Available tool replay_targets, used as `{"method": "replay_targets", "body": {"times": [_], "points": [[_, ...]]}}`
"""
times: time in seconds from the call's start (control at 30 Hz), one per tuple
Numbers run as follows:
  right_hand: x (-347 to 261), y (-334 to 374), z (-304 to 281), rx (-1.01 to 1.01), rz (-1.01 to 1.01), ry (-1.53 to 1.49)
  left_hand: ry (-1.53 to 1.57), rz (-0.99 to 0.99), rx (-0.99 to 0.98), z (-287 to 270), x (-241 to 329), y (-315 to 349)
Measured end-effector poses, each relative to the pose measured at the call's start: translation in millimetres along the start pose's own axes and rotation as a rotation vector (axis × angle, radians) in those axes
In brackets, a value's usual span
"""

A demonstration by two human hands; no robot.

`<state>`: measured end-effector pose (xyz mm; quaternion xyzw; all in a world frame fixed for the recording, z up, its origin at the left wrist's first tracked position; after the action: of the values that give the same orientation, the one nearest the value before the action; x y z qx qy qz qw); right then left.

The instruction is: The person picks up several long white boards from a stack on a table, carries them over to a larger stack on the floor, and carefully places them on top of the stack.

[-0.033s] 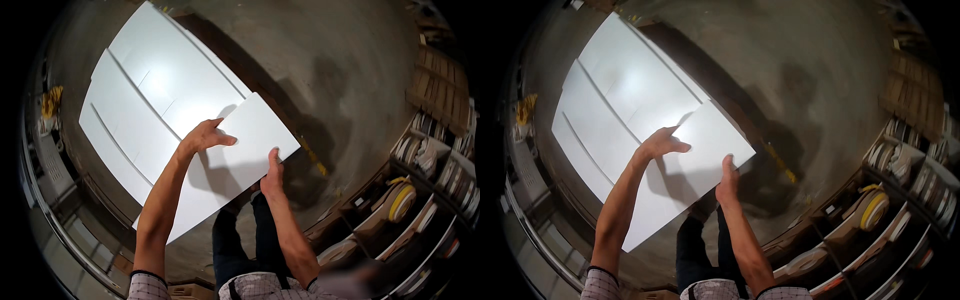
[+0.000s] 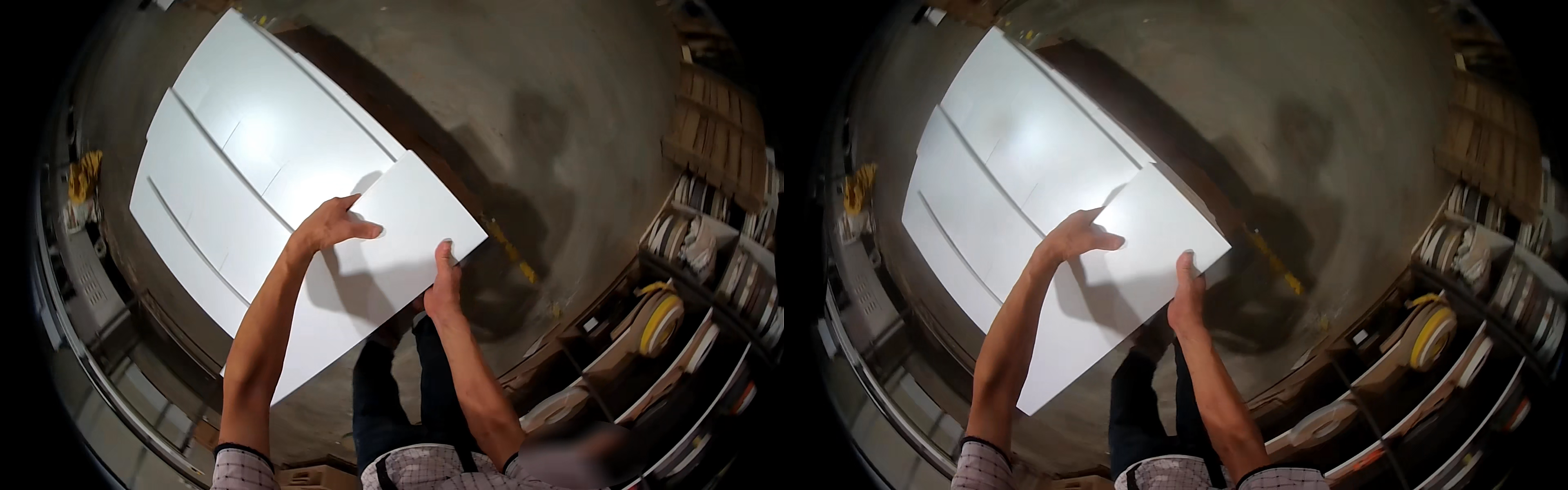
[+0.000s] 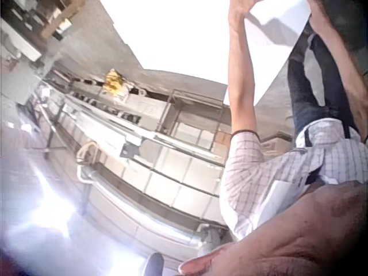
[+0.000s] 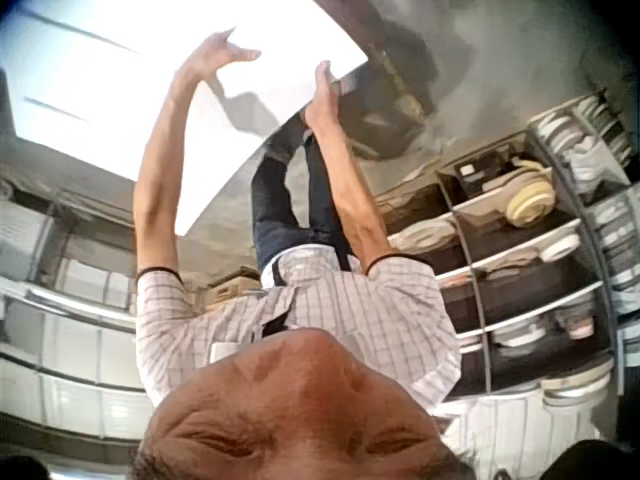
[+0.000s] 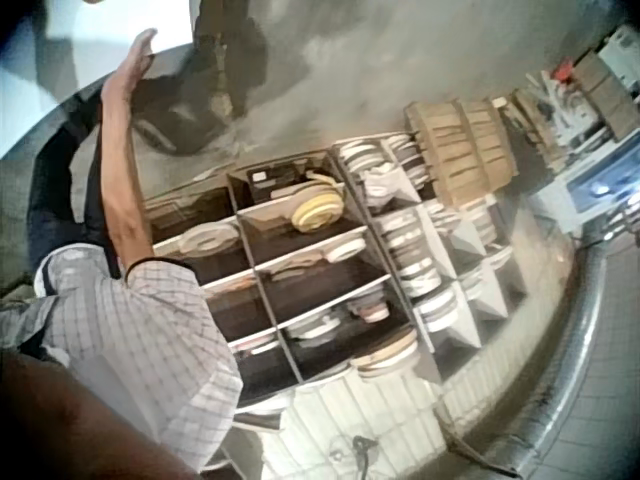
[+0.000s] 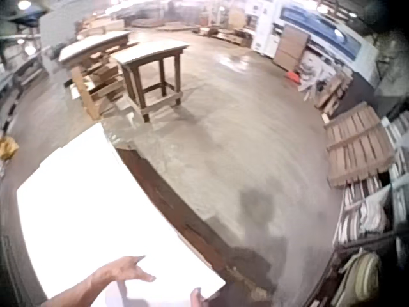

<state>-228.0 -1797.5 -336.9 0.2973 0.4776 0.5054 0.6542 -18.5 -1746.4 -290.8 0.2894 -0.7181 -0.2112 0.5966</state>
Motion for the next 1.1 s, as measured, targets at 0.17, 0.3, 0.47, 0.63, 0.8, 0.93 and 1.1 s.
{"method": "replay_targets", "body": {"times": [0.17, 0.3, 0.47, 0.63, 0.8, 0.93, 1.1], "points": [[9.7, -6.5, -16.8, 0.128, -0.012, 0.145, 0.026, 0.028, 0.063, -2.1, -16.5, -1.5], [13.0, -24.1, -47.4, 0.276, -0.062, 0.243, 0.04, 0.093, 0.021, 6.3, 6.1, -12.3], [1.0, -16.2, -10.9, 0.008, -0.103, 0.063, 0.079, 0.055, 0.016, 5.6, 5.8, -8.4], [10.4, -11.0, -10.5, -0.208, 0.144, -0.486, 0.205, -0.072, -0.08, 9.2, -10.9, 0.3], [18.1, -39.4, -22.0, -0.023, 0.264, -0.45, 0.645, -0.045, -0.038, 10.0, -25.6, -33.8], [17.6, -52.3, -27.6, -0.079, 0.24, -0.599, 0.506, -0.107, 0.002, 10.0, -12.1, -76.3], [12.1, -49.0, -22.6, -0.032, 0.291, -0.67, 0.226, -0.114, -0.036, 5.9, -14.8, -84.6]]}}
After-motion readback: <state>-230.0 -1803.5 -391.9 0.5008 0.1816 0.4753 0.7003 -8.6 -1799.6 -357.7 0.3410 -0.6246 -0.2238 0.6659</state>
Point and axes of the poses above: each hand's wrist, its own y-axis away from the middle knuckle, its own z-axis out of the palm, x = y × z, the point moved 10 cm from there along -y, towards the middle knuckle, and after that the axes turned 13 degrees about z, right-handed, at the moved point
